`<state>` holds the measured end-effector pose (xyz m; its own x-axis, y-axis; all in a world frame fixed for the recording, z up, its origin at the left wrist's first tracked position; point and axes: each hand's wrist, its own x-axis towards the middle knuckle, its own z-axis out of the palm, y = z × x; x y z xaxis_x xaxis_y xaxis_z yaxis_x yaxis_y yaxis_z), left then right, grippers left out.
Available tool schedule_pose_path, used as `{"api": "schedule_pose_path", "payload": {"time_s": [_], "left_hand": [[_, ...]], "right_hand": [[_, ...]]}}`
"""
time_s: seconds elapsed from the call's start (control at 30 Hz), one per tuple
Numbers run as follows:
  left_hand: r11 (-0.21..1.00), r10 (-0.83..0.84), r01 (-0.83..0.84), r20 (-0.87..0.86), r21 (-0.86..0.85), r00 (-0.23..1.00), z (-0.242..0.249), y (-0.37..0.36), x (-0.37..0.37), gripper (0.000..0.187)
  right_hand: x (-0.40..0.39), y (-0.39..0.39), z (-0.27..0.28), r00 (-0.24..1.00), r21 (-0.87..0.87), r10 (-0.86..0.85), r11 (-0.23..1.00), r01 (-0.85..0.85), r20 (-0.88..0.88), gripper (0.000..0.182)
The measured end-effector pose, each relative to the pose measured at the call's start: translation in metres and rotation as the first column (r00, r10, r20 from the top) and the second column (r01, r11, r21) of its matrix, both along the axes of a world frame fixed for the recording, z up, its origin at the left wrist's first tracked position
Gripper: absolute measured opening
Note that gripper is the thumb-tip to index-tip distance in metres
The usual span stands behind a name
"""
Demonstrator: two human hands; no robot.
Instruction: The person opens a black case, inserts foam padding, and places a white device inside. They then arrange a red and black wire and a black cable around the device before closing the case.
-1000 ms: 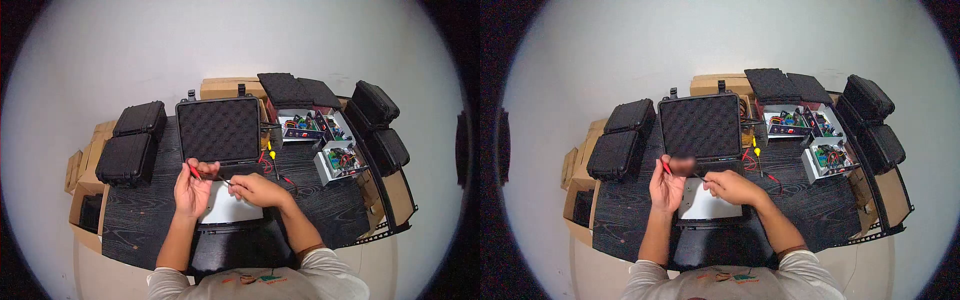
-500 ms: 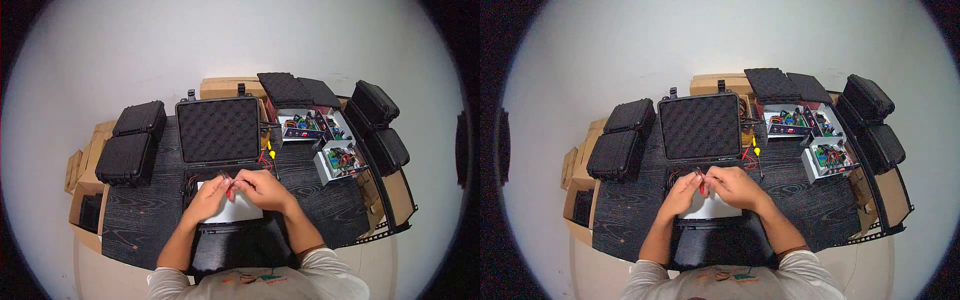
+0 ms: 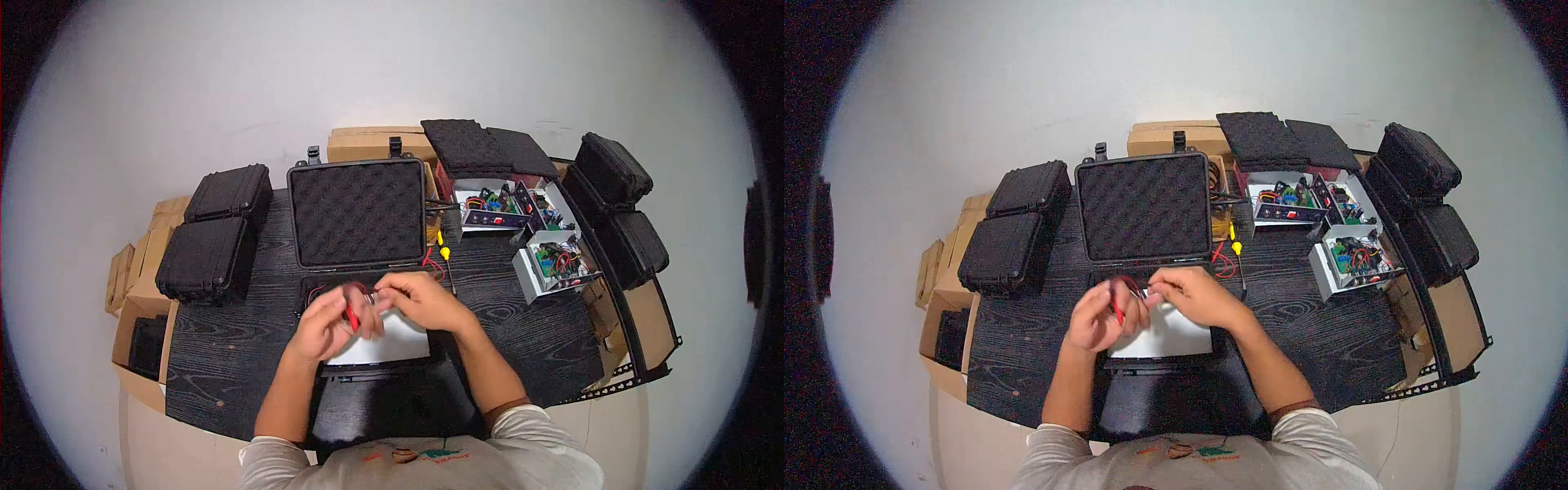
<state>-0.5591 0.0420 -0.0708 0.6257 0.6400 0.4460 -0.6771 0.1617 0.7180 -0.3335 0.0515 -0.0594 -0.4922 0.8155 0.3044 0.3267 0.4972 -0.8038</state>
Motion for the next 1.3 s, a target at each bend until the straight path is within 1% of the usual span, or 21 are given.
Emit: {"api": "schedule_pose_path", "payload": {"time_s": [0.03, 0.07, 0.1, 0.13, 0.17, 0.23, 0.3, 0.37, 0.4, 0.5, 0.6, 0.67, 0.77, 0.83, 0.87, 0.97, 1.0, 1.1, 1.17, 1.23, 1.3], "left_hand": [[0.997, 0.071, -0.069, 0.065, -0.037, 0.995, -0.003, 0.003, 0.001, 0.035], [0.988, 0.144, -0.135, 0.127, -0.079, 0.981, -0.008, 0.009, 0.002, 0.035], [0.972, 0.218, -0.198, 0.185, -0.124, 0.958, -0.009, 0.012, 0.004, 0.034], [0.955, 0.285, -0.263, 0.173, -0.137, 0.943, -0.008, 0.015, 0.002, 0.033], [0.914, 0.392, -0.375, 0.098, -0.154, 0.915, -0.007, 0.014, 0.003, 0.033], [0.796, 0.583, -0.584, -0.054, -0.161, 0.811, -0.004, 0.012, 0.009, 0.032], [0.773, 0.628, -0.634, -0.174, 0.024, 0.758, -0.009, 0.015, 0.013, 0.028], [0.716, 0.697, -0.654, -0.299, 0.243, 0.652, -0.015, 0.016, 0.016, 0.028], [0.704, 0.710, -0.612, -0.384, 0.360, 0.591, -0.013, 0.014, 0.016, 0.030], [0.787, 0.613, -0.375, -0.550, 0.490, 0.567, -0.015, 0.012, 0.010, 0.034], [0.930, 0.343, -0.175, -0.590, 0.323, 0.731, -0.012, 0.004, 0.007, 0.049], [0.976, 0.168, -0.043, -0.607, 0.215, 0.776, -0.008, 0.000, 0.006, 0.057], [0.995, 0.065, -0.014, -0.540, 0.099, 0.839, -0.004, -0.007, 0.002, 0.051], [0.996, 0.054, -0.025, -0.363, 0.084, 0.930, -0.007, -0.003, 0.001, 0.047], [0.997, 0.050, -0.030, -0.268, 0.076, 0.962, -0.008, -0.001, 0.001, 0.045], [0.978, 0.183, -0.184, -0.019, -0.101, 0.983, 0.002, -0.006, 0.008, 0.041], [0.982, 0.178, -0.169, 0.116, -0.082, 0.977, 0.001, 0.002, 0.010, 0.038], [0.899, 0.411, -0.374, 0.149, -0.228, 0.899, 0.003, 0.002, 0.011, 0.033], [0.834, 0.533, -0.528, -0.015, -0.160, 0.846, -0.007, 0.009, 0.009, 0.030], [0.739, 0.656, -0.672, -0.179, -0.047, 0.733, -0.011, 0.012, 0.016, 0.030], [0.756, 0.646, -0.650, -0.249, 0.080, 0.721, -0.016, 0.015, 0.017, 0.029]], "right_hand": [[0.001, -0.001, 0.002, 0.996, -0.061, 0.046, 0.997, -0.042, 0.070, 0.019], [0.000, 0.002, -0.014, 0.995, -0.048, 0.069, 0.997, -0.065, 0.069, 0.021], [0.000, 0.000, -0.011, 0.986, -0.060, 0.091, 0.995, -0.084, 0.136, 0.020], [-0.001, -0.004, -0.005, 0.972, -0.073, 0.115, 0.992, -0.102, 0.203, 0.019], [-0.001, -0.007, -0.001, 0.953, -0.088, 0.138, 0.989, -0.119, 0.268, 0.018], [-0.003, -0.012, 0.001, 0.942, -0.082, 0.162, 0.986, -0.144, 0.293, 0.020], [-0.005, -0.020, 0.008, 0.932, -0.064, 0.175, 0.985, -0.162, 0.318, 0.019], [-0.003, -0.025, 0.014, 0.932, -0.056, 0.161, 0.987, -0.151, 0.325, 0.020], [-0.002, -0.028, 0.019, 0.932, -0.051, 0.153, 0.988, -0.144, 0.329, 0.020], [0.003, -0.040, 0.044, 0.968, -0.068, 0.099, 0.994, -0.085, 0.232, 0.019], [0.007, -0.034, 0.034, 0.999, 0.116, -0.034, 0.993, 0.032, 0.012, 0.018], [0.009, -0.025, 0.026, 0.995, 0.117, -0.068, 0.990, 0.076, -0.076, 0.017], [0.008, -0.017, 0.021, 0.991, 0.027, -0.073, 0.997, 0.077, -0.115, 0.019], [0.004, -0.009, 0.012, 0.991, -0.089, -0.096, 0.992, 0.087, -0.098, 0.020], [0.000, -0.007, 0.009, 0.990, -0.076, -0.064, 0.996, 0.055, -0.124, 0.020], [-0.012, -0.001, -0.018, 0.988, -0.081, 0.010, 0.996, -0.023, -0.153, 0.022], [-0.014, 0.001, -0.022, 1.000, -0.032, 0.004, 0.999, -0.004, -0.009, 0.022], [-0.025, -0.002, -0.025, 0.981, 0.079, 0.022, 0.996, -0.038, 0.195, 0.024], [-0.032, -0.015, -0.016, 0.985, 0.198, -0.089, 0.978, 0.059, 0.145, 0.022], [-0.036, -0.023, -0.012, 0.979, 0.344, -0.189, 0.927, 0.150, 0.081, 0.020], [-0.035, -0.028, -0.005, 0.969, 0.359, -0.231, 0.914, 0.186, 0.086, 0.018]]}}
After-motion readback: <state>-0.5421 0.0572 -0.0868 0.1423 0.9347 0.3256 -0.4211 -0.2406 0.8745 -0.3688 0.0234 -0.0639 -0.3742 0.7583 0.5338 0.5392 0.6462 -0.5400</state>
